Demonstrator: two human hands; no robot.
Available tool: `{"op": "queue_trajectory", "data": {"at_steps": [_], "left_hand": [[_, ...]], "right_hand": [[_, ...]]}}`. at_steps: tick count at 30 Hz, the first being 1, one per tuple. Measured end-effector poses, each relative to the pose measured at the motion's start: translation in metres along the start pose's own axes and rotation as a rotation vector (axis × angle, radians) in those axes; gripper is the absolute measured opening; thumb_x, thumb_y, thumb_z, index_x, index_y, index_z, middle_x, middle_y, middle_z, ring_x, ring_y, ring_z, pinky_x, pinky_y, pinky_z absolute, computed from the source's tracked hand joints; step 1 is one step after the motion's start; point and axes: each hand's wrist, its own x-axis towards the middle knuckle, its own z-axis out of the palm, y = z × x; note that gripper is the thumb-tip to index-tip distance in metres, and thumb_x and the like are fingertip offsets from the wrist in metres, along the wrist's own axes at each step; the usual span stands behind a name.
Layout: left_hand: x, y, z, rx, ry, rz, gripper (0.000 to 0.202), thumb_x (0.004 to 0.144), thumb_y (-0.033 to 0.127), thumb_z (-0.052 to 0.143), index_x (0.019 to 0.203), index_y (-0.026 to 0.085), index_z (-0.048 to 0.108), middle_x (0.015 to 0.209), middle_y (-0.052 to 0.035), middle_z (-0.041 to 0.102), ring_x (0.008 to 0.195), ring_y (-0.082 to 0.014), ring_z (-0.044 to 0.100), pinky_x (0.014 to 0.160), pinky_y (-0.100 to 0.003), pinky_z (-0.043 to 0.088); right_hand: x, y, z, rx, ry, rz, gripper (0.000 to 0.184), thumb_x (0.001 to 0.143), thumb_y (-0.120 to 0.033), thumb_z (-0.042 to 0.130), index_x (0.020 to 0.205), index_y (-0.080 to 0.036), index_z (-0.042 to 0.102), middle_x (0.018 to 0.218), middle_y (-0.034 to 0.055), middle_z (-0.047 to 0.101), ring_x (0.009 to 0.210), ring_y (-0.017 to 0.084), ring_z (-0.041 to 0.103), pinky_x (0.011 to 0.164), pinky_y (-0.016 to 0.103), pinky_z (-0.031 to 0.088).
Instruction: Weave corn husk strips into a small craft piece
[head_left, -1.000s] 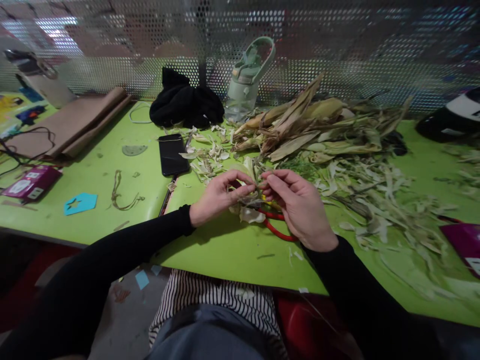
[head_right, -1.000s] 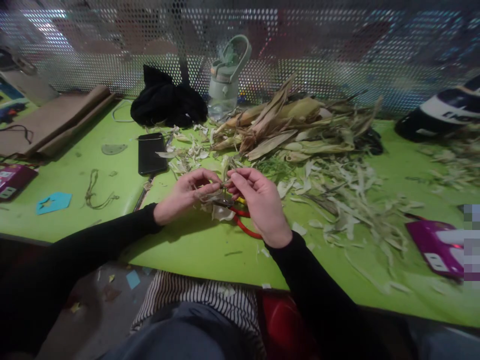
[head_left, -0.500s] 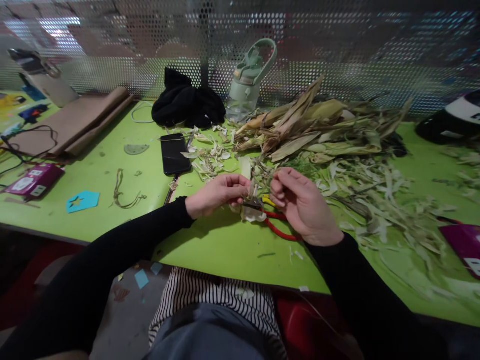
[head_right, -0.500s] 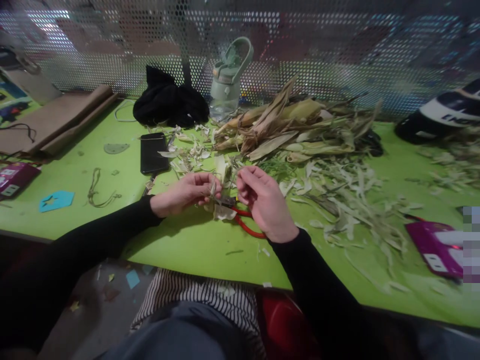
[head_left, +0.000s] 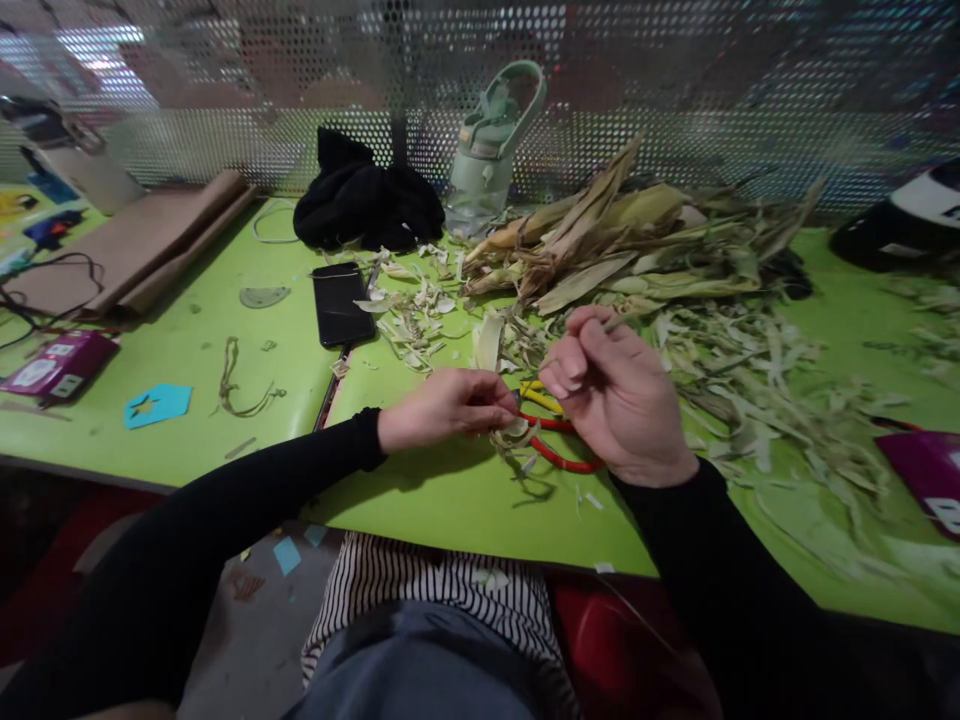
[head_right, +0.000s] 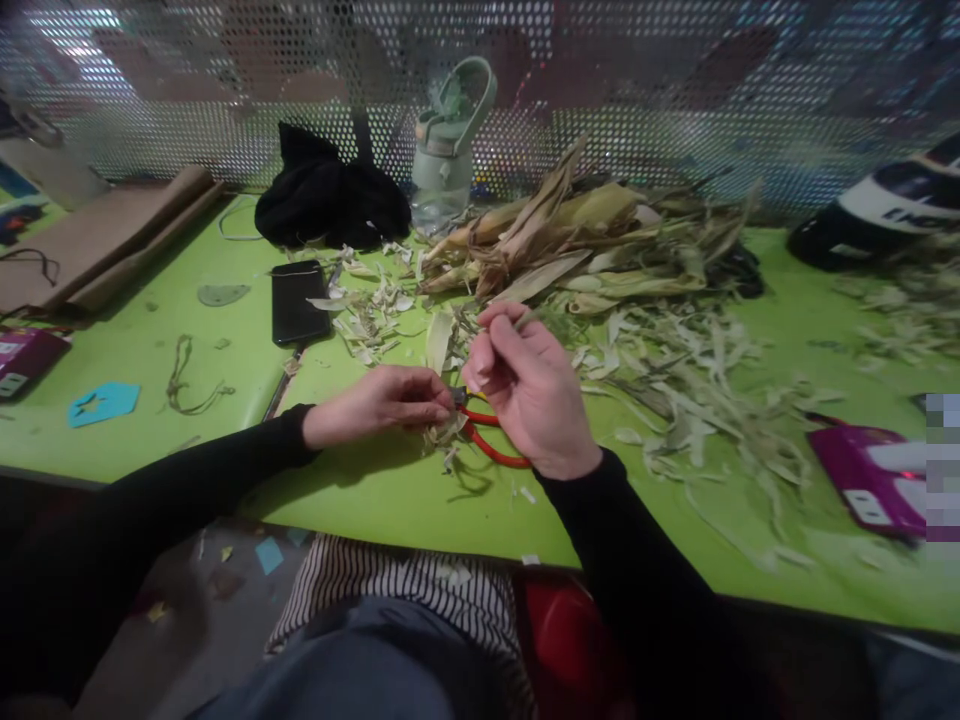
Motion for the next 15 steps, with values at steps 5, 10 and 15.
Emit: {"op": "queue_trajectory", "data": {"at_steps": [5, 10, 15], "left_hand": [[0.001, -0.003, 0.003, -0.034, -0.006, 0.097, 0.013, 0.087, 0.022, 0.067, 0.082, 0.011, 0.061, 0.073, 0.0012, 0.061, 0.062, -0.006, 0.051, 0.06, -0.021, 0.04], [0.005, -0.01, -0.006, -0.29, 0.105, 0.096, 0.019, 0.084, 0.028, 0.071, 0.089, 0.014, 0.058, 0.076, 0.002, 0.063, 0.056, -0.0042, 0.052, 0.054, -0.018, 0.04], [0.005, -0.009, -0.009, -0.327, 0.175, 0.114, 0.024, 0.08, 0.03, 0.077, 0.087, 0.015, 0.059, 0.068, 0.005, 0.059, 0.052, -0.0034, 0.052, 0.052, -0.017, 0.041]], "right_hand": [[0.006, 0.011, -0.013, -0.38, -0.06, 0.045, 0.052, 0.081, -0.046, 0.074, 0.128, -0.035, 0.053, 0.127, 0.0035, 0.062, 0.082, 0.017, 0.064, 0.073, 0.035, 0.055], [0.006, 0.001, -0.021, -0.771, 0.074, 0.009, 0.035, 0.089, -0.056, 0.06, 0.095, -0.022, 0.068, 0.096, 0.005, 0.069, 0.072, 0.016, 0.059, 0.064, 0.03, 0.047], [-0.001, -0.009, -0.012, -0.83, -0.191, 0.102, 0.038, 0.082, -0.058, 0.068, 0.081, -0.02, 0.073, 0.076, 0.0028, 0.07, 0.063, 0.014, 0.055, 0.058, 0.029, 0.04]]}}
